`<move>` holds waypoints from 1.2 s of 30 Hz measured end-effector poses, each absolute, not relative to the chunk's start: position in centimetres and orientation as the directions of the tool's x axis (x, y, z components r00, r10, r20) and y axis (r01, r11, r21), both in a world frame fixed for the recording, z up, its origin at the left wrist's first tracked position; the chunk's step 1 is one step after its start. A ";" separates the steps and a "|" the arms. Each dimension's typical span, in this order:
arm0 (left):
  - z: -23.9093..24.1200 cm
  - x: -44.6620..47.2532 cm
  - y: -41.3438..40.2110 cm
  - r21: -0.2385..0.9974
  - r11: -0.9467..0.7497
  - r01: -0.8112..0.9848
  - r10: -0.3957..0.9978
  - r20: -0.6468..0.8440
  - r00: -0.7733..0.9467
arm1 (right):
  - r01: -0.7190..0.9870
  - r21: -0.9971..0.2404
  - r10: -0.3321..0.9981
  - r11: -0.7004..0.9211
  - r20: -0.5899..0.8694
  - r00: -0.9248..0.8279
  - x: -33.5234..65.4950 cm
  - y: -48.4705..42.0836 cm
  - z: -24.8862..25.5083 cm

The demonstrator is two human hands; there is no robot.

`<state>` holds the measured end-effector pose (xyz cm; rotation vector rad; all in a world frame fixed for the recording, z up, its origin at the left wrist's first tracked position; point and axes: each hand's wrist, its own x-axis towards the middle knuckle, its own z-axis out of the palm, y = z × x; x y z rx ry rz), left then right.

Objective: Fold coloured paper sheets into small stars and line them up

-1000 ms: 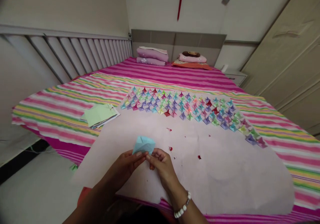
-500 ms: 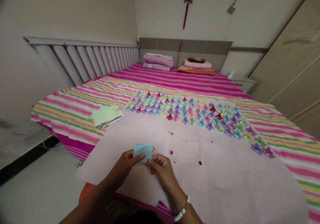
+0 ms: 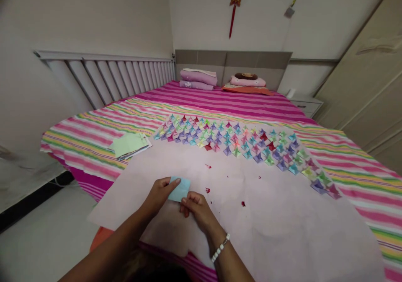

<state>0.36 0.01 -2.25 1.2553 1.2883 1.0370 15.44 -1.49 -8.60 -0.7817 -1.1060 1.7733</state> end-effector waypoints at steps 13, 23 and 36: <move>-2.8 1.5 1.8 0.968 0.063 0.243 0.995 -0.078 0.055 | -0.414 -0.886 0.911 -0.209 -0.022 -0.413 15.9 -0.3 -10.0; -1.7 1.4 2.7 0.969 0.017 0.248 0.997 -0.034 0.064 | -0.356 -0.915 0.915 -0.190 -0.034 -0.402 15.9 0.6 -8.3; -0.5 1.7 2.7 0.991 0.077 -0.112 0.988 -0.061 0.142 | -0.518 -0.837 0.940 -0.175 0.015 -0.341 15.9 3.3 -8.3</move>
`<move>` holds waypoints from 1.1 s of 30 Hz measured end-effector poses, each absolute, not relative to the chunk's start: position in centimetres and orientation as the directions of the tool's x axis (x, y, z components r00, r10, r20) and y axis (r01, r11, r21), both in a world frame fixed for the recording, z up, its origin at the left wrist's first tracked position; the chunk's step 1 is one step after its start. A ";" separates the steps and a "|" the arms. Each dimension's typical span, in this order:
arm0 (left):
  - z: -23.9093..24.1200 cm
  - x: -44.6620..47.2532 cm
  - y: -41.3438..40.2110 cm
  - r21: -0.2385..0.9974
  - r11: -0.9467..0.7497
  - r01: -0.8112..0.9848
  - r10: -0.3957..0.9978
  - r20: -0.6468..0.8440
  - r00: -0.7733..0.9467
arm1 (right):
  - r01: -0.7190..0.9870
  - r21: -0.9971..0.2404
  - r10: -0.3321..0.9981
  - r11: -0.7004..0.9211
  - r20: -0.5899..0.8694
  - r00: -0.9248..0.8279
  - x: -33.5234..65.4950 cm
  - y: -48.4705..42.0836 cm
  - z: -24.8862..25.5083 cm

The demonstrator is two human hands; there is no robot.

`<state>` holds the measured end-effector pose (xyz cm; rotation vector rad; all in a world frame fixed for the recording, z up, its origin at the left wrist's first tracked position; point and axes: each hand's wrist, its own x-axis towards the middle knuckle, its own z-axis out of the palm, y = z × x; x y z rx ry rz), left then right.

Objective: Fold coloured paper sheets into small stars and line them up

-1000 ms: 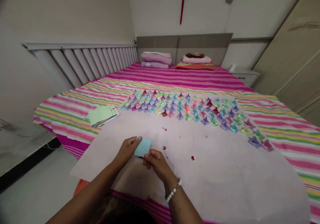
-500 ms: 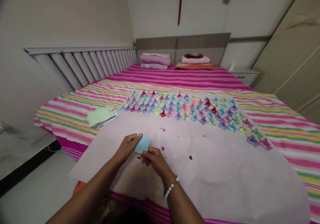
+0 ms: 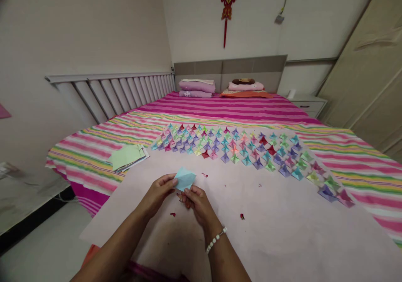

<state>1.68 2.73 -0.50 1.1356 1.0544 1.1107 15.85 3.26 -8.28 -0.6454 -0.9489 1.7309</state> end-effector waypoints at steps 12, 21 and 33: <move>-2.2 2.0 2.3 0.997 0.042 0.058 0.996 -0.046 0.075 | -0.441 -0.892 0.934 -0.098 0.071 -0.351 16.2 3.9 -8.4; -3.3 2.1 2.7 0.997 0.023 0.068 1.000 -0.024 0.014 | -0.491 -0.864 0.979 -0.109 -0.008 -0.202 16.4 4.4 -8.6; -3.6 1.4 2.7 0.915 -0.319 0.248 0.946 0.325 0.018 | -0.456 -0.886 0.974 -0.081 0.026 -0.225 16.5 4.4 -8.8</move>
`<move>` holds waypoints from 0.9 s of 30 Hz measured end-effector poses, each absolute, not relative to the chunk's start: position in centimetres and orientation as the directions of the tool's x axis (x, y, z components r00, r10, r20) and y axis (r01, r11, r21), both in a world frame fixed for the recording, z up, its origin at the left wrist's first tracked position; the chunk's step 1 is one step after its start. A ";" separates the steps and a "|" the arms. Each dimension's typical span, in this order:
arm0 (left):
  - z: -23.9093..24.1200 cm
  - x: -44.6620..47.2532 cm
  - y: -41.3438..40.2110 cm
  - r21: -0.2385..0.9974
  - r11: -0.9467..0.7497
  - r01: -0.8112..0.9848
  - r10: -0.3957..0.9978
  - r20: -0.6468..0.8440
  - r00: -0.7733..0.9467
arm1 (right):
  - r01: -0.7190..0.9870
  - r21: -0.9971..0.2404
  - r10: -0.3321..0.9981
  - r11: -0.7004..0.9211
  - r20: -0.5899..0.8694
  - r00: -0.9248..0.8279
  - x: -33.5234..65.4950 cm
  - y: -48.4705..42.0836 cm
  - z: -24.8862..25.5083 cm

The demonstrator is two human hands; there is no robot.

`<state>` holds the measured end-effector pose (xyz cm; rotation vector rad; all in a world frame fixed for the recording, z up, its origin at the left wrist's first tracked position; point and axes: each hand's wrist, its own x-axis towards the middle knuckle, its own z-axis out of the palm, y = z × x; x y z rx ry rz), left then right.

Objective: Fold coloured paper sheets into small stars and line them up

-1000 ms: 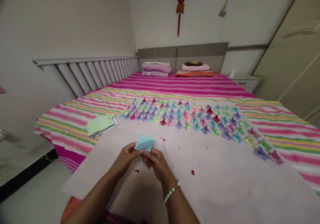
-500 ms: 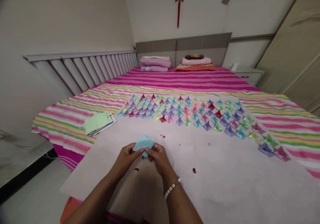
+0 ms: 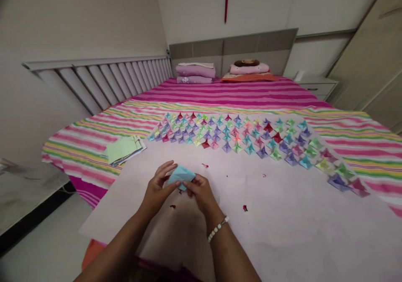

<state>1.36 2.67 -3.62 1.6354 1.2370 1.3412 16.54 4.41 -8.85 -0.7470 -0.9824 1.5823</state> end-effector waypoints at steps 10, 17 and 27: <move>-3.6 1.5 3.0 0.970 -0.191 0.150 0.982 0.189 0.027 | -0.436 -0.896 0.973 -0.085 0.019 -0.230 16.5 4.4 -8.5; -3.0 1.9 2.6 0.998 -0.018 0.059 0.999 0.016 0.029 | -0.448 -0.885 0.961 -0.124 0.004 -0.275 16.6 4.3 -8.5; -2.5 1.7 2.4 0.993 0.074 0.095 0.992 -0.083 0.092 | -0.420 -0.893 0.944 -0.160 -0.015 -0.328 16.5 4.1 -8.4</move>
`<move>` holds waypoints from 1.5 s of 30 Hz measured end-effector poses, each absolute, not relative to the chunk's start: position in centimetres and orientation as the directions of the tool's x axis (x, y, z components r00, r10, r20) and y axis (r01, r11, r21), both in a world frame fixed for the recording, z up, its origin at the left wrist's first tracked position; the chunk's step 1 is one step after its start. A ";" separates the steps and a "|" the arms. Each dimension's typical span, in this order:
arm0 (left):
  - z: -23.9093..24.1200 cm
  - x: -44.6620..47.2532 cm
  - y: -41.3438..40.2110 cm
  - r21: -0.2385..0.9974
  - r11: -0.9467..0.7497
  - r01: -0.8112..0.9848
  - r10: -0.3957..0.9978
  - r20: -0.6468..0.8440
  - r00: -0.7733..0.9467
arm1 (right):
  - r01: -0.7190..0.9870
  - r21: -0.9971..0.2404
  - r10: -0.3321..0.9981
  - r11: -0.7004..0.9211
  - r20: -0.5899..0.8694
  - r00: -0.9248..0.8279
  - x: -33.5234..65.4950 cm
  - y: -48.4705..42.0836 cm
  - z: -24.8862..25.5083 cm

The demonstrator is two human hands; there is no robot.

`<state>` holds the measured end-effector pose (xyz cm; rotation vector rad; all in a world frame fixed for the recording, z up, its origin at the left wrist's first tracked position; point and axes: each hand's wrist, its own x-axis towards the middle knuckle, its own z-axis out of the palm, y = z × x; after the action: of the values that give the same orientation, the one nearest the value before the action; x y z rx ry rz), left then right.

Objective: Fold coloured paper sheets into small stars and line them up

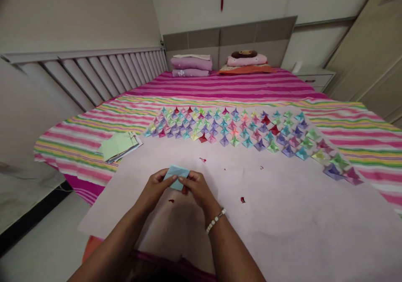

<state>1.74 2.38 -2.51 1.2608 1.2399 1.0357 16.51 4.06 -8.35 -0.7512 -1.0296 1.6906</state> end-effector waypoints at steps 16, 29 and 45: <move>-3.9 1.2 2.0 0.872 -0.308 0.381 0.949 0.252 0.191 | -0.548 -0.812 0.950 -0.202 -0.025 -0.313 16.3 4.3 -8.7; -2.9 2.9 1.9 0.989 0.099 -0.112 0.985 -0.114 -0.133 | -0.509 -0.850 0.962 -0.134 0.011 -0.272 16.6 4.3 -8.9; -3.4 2.6 2.1 0.977 0.197 -0.085 0.980 -0.198 -0.008 | -0.469 -0.873 0.970 -0.138 -0.023 -0.242 16.9 4.2 -8.6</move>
<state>2.63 2.06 -3.40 0.9943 1.2471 1.1114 16.86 4.15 -8.58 -0.7631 -0.9386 1.6338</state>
